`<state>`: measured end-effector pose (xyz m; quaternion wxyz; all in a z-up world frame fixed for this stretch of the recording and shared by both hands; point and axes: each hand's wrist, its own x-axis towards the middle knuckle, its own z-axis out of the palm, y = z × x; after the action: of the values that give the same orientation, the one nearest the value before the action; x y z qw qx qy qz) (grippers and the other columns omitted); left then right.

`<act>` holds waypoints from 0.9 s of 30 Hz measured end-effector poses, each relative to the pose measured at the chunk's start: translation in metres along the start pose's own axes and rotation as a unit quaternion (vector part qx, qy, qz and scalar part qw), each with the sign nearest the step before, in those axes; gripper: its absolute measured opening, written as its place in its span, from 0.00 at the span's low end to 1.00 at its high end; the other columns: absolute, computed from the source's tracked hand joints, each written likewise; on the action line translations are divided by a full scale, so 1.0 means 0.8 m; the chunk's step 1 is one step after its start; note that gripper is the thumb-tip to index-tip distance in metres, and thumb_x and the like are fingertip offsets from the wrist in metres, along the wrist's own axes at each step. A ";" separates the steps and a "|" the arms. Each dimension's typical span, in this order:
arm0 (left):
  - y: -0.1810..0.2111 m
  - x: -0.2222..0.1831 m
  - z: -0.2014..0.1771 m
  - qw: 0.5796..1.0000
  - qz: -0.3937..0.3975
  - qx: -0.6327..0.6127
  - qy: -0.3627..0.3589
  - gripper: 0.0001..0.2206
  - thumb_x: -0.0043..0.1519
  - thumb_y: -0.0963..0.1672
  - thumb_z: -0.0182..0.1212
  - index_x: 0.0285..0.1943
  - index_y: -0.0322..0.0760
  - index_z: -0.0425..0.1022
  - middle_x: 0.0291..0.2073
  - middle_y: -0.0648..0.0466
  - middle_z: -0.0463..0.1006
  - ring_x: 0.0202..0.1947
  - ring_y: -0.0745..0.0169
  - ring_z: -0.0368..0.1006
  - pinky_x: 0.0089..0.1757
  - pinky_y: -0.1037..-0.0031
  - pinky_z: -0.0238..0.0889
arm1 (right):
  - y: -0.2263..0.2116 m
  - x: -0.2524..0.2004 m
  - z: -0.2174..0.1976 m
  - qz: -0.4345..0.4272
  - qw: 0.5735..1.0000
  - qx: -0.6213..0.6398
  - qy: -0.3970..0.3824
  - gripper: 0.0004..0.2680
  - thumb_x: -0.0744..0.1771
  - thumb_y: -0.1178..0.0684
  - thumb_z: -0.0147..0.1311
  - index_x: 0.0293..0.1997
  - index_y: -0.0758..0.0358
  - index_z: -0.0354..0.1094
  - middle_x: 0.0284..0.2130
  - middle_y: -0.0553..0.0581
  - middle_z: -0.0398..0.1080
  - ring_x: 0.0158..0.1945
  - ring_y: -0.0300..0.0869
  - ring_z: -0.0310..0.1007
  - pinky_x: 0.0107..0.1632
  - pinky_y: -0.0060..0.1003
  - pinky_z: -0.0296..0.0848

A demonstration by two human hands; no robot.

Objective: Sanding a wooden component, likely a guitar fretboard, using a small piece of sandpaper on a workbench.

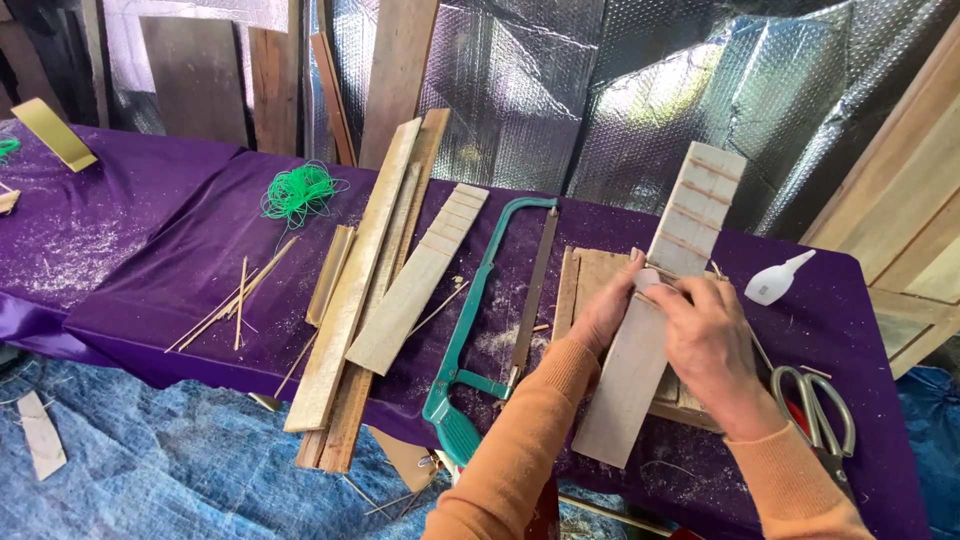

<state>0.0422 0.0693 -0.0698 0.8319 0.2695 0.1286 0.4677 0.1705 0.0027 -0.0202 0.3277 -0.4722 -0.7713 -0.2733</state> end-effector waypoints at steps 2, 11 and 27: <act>0.009 -0.029 0.024 0.999 -0.004 0.031 0.030 0.29 0.67 0.62 0.61 0.63 0.41 0.76 0.49 0.50 0.81 0.45 0.56 0.79 0.50 0.60 0.72 | 0.017 -0.023 -0.002 0.015 1.000 0.014 -0.014 0.08 0.68 0.57 0.54 0.46 0.42 0.77 0.36 0.48 0.67 0.44 0.46 0.71 0.47 0.39 0.74; 0.033 -0.034 0.030 0.995 -0.077 0.057 -0.018 0.32 0.69 0.62 0.52 0.60 0.31 0.72 0.42 0.40 0.81 0.37 0.52 0.81 0.40 0.64 0.78 | -0.001 0.000 -0.063 -0.011 0.999 0.029 -0.005 0.10 0.68 0.68 0.56 0.50 0.60 0.79 0.39 0.62 0.72 0.40 0.50 0.67 0.49 0.42 0.71; 0.006 -0.006 -0.003 0.971 -0.073 -0.121 -0.195 0.35 0.76 0.60 0.47 0.73 0.23 0.60 0.53 0.24 0.74 0.50 0.34 0.78 0.50 0.55 0.75 | -0.038 -0.078 -0.067 0.290 0.920 0.217 0.150 0.06 0.73 0.72 0.52 0.55 0.81 0.74 0.48 0.73 0.72 0.34 0.50 0.70 0.40 0.40 0.72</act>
<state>0.0353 0.0681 -0.0689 0.8992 0.2425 -0.0745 0.3565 0.1773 -0.0834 -0.0372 0.5988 -0.5464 -0.5824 -0.0598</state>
